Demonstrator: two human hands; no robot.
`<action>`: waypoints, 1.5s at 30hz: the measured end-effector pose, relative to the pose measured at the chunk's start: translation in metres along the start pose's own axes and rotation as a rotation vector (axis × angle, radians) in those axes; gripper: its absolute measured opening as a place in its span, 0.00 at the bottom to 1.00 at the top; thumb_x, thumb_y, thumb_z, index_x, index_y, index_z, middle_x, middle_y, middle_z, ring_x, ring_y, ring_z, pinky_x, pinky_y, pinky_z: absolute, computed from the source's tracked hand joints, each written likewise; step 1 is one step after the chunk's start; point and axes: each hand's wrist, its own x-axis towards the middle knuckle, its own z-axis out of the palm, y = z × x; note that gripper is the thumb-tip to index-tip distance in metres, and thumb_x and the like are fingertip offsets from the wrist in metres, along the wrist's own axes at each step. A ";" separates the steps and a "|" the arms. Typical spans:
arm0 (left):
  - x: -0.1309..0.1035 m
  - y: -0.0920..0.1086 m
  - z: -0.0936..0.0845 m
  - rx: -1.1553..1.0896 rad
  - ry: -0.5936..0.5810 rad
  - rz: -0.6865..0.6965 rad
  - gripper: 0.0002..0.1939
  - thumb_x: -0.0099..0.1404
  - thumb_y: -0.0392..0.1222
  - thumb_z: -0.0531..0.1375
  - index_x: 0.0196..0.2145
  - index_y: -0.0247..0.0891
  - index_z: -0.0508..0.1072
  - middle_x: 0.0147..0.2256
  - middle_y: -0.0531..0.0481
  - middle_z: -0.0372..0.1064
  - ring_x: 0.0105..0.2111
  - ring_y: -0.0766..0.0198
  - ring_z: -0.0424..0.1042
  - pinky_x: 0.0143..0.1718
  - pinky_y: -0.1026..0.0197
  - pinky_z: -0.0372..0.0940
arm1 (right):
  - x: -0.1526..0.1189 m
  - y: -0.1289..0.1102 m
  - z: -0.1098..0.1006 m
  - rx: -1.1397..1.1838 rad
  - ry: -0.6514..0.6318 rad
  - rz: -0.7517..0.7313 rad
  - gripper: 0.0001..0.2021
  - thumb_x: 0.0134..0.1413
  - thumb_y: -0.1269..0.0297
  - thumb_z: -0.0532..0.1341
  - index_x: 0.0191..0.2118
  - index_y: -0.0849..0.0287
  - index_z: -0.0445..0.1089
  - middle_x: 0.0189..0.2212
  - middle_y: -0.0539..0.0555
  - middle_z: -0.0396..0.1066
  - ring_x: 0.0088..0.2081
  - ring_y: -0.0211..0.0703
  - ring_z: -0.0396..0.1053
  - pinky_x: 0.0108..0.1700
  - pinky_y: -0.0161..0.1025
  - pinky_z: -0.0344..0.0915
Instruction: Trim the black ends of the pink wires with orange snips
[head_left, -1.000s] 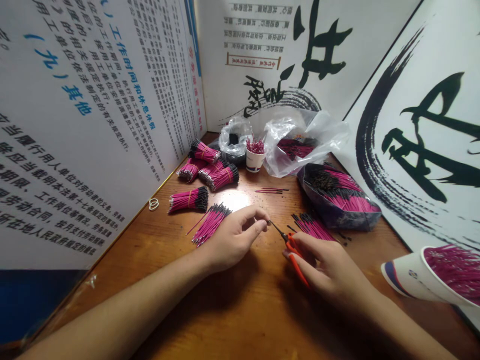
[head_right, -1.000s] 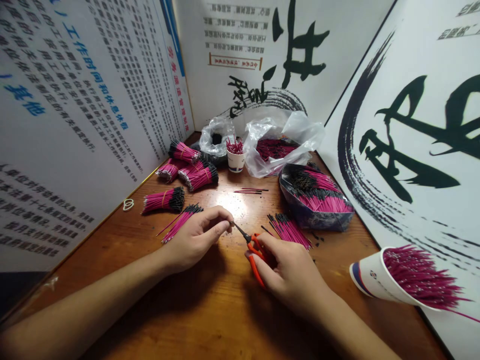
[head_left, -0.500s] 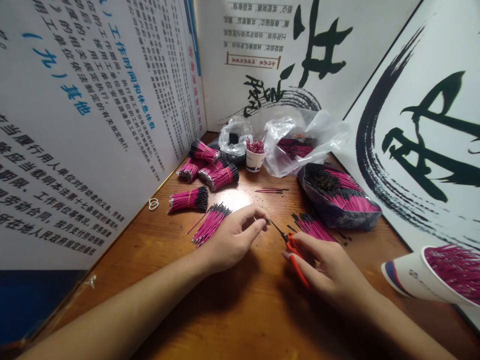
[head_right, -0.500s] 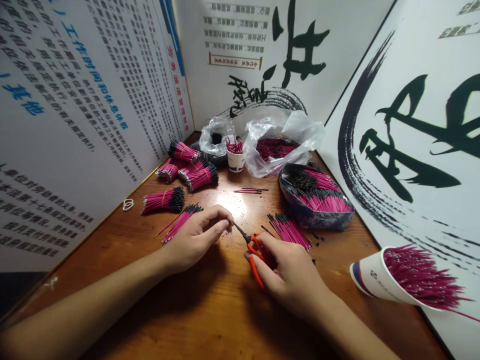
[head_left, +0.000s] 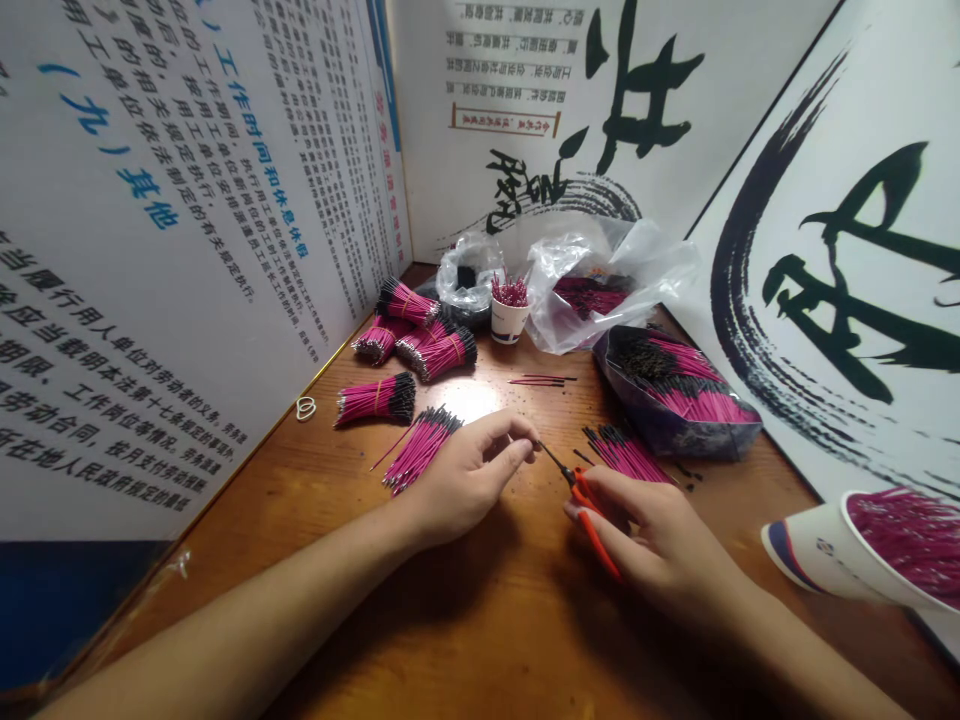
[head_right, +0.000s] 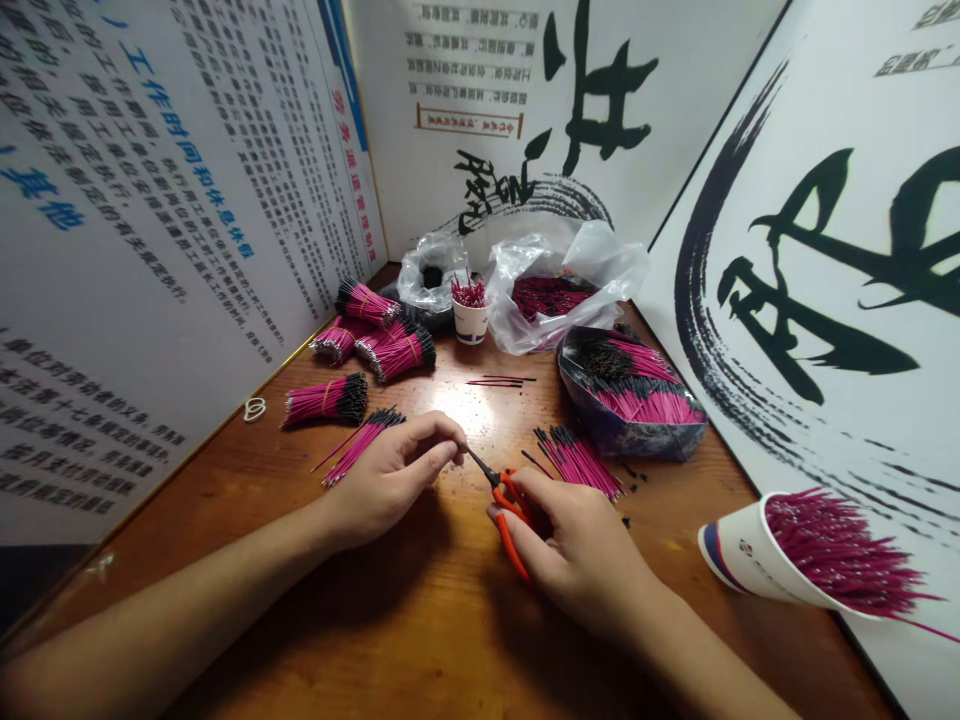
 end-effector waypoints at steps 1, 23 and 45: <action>0.000 0.000 0.000 -0.003 0.002 0.003 0.07 0.68 0.40 0.54 0.38 0.34 0.68 0.33 0.50 0.67 0.34 0.66 0.66 0.37 0.63 0.61 | 0.000 0.000 0.000 0.000 0.002 -0.003 0.09 0.63 0.61 0.53 0.31 0.56 0.62 0.22 0.47 0.65 0.23 0.36 0.61 0.27 0.33 0.55; 0.001 -0.001 -0.001 0.028 0.010 0.007 0.07 0.68 0.42 0.54 0.37 0.36 0.68 0.33 0.50 0.68 0.34 0.64 0.67 0.38 0.62 0.62 | -0.001 0.001 0.002 -0.008 0.023 0.003 0.09 0.62 0.59 0.54 0.33 0.56 0.63 0.22 0.48 0.67 0.24 0.37 0.61 0.27 0.33 0.56; 0.002 -0.001 -0.001 0.002 -0.003 0.032 0.07 0.68 0.39 0.54 0.37 0.35 0.69 0.33 0.50 0.67 0.35 0.66 0.66 0.38 0.64 0.61 | -0.001 0.002 0.000 -0.019 0.042 0.004 0.08 0.62 0.60 0.54 0.32 0.56 0.63 0.21 0.47 0.65 0.22 0.36 0.60 0.26 0.33 0.55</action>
